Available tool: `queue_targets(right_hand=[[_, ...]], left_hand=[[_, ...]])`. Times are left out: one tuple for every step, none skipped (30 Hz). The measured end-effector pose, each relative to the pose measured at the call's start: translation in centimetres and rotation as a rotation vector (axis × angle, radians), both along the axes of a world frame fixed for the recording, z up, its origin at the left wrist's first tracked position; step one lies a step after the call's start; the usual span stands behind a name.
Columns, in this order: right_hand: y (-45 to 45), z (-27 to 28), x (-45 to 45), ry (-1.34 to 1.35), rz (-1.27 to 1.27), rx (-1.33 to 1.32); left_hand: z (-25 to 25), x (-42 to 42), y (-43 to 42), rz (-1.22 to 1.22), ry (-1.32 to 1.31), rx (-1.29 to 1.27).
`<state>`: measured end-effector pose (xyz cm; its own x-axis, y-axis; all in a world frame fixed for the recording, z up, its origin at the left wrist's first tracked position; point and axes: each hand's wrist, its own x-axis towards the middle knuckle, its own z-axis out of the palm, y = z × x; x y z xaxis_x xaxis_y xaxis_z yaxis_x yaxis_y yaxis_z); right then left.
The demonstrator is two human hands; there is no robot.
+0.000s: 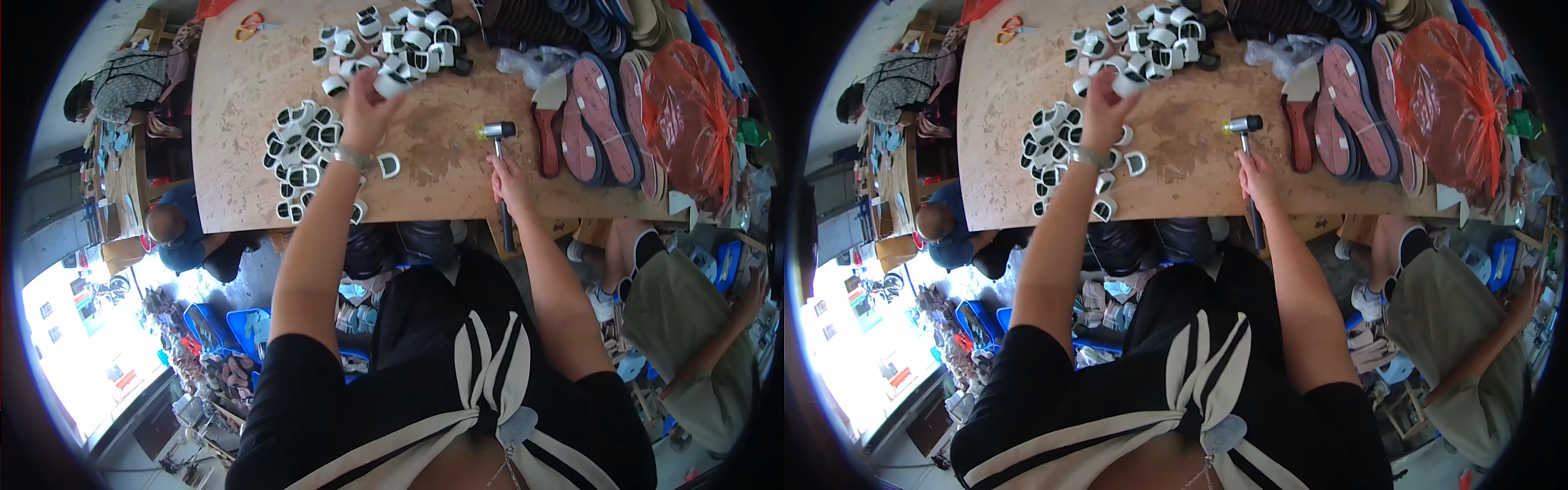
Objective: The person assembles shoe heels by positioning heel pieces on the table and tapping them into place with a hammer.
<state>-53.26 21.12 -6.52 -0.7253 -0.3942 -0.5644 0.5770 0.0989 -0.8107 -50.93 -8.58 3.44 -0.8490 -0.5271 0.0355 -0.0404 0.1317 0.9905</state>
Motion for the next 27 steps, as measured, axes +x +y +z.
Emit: queue_targets(right_hand=[[0.2, -0.1, 0.1, 0.001, 0.006, 0.002], [0.1, -0.1, 0.0, 0.001, 0.012, 0.018], [0.2, 0.0, -0.1, 0.013, 0.019, 0.024], [0.2, 0.1, -0.1, 0.022, 0.027, 0.028], [0.3, 0.1, 0.2, 0.027, 0.036, 0.033], [0.3, 0.0, 0.3, 0.013, 0.021, 0.029], [0.2, -0.1, 0.3, 0.003, 0.008, 0.024], [0.1, -0.1, 0.2, 0.0, -0.004, 0.014], [0.1, 0.0, 0.2, -0.002, -0.003, 0.012], [0.1, 0.2, 0.2, -0.002, 0.0, 0.007], [0.0, 0.3, 0.3, 0.0, 0.006, 0.001], [-0.1, 0.6, 0.4, 0.014, 0.02, 0.004], [-0.1, 0.9, 0.7, 0.054, 0.032, 0.041], [-0.2, 1.1, 1.2, 0.093, 0.046, 0.076], [-0.5, 1.5, 1.8, 0.133, 0.059, 0.109], [-0.8, 2.1, 2.8, 0.145, 0.097, 0.111], [-0.9, 2.7, 4.2, 0.158, 0.133, 0.113], [-1.0, 3.5, 5.6, 0.171, 0.168, 0.114], [-1.0, 4.2, 6.9, 0.206, 0.242, 0.148], [-1.2, 4.8, 8.1, 0.231, 0.3, 0.183], [-1.4, 5.7, 9.1, 0.256, 0.358, 0.218], [-1.5, 6.5, 10.0, 0.279, 0.333, 0.188], [-1.7, 7.3, 10.9, 0.301, 0.308, 0.155], [-2.0, 7.6, 11.6, 0.319, 0.282, 0.121], [-2.5, 7.4, 12.1, 0.347, 0.231, 0.17], [-2.8, 7.0, 12.6, 0.377, 0.179, 0.218], [-3.1, 6.5, 13.0, 0.407, 0.125, 0.267]], left_hand=[[-0.7, 2.8, 2.0, -0.074, -0.032, 0.228], [-1.0, 5.5, 3.8, -0.176, -0.089, 0.399], [-1.4, 8.1, 6.1, -0.212, -0.045, 0.5], [-3.1, 10.1, 7.8, -0.203, -0.069, 0.517], [-4.7, 12.1, 9.1, -0.193, -0.096, 0.534], [-5.2, 13.6, 9.7, -0.195, -0.165, 0.272], [-5.6, 14.8, 10.1, -0.198, -0.227, 0.007], [-6.1, 15.6, 10.4, -0.199, -0.282, -0.263], [-6.8, 16.4, 10.3, -0.17, -0.263, -0.387], [-7.8, 17.2, 10.0, -0.139, -0.243, -0.512], [-8.6, 18.0, 9.8, -0.104, -0.222, -0.639], [-8.7, 18.3, 9.6, -0.078, -0.213, -0.669], [-8.7, 18.6, 9.7, -0.045, -0.255, -0.672], [-8.8, 18.9, 9.8, -0.01, -0.299, -0.675], [-8.5, 19.0, 9.8, 0.024, -0.342, -0.68], [-8.6, 18.9, 9.8, 0.056, -0.306, -0.748], [-8.7, 18.8, 9.9, 0.047, -0.318, -0.738], [-8.2, 18.5, 9.9, 0.038, -0.328, -0.73], [-8.2, 18.3, 9.8, 0.025, -0.336, -0.722], [-8.3, 18.2, 9.7, 0.036, -0.353, -0.713], [-8.6, 18.1, 9.6, 0.047, -0.37, -0.702], [-8.7, 17.9, 9.6, 0.059, -0.386, -0.692], [-8.9, 17.7, 9.6, 0.068, -0.374, -0.686], [-8.9, 17.7, 9.5, 0.076, -0.364, -0.681], [-8.9, 17.8, 9.5, 0.082, -0.354, -0.678], [-8.8, 17.9, 9.4, 0.075, -0.371, -0.673], [-8.7, 17.9, 9.4, 0.067, -0.387, -0.667]])
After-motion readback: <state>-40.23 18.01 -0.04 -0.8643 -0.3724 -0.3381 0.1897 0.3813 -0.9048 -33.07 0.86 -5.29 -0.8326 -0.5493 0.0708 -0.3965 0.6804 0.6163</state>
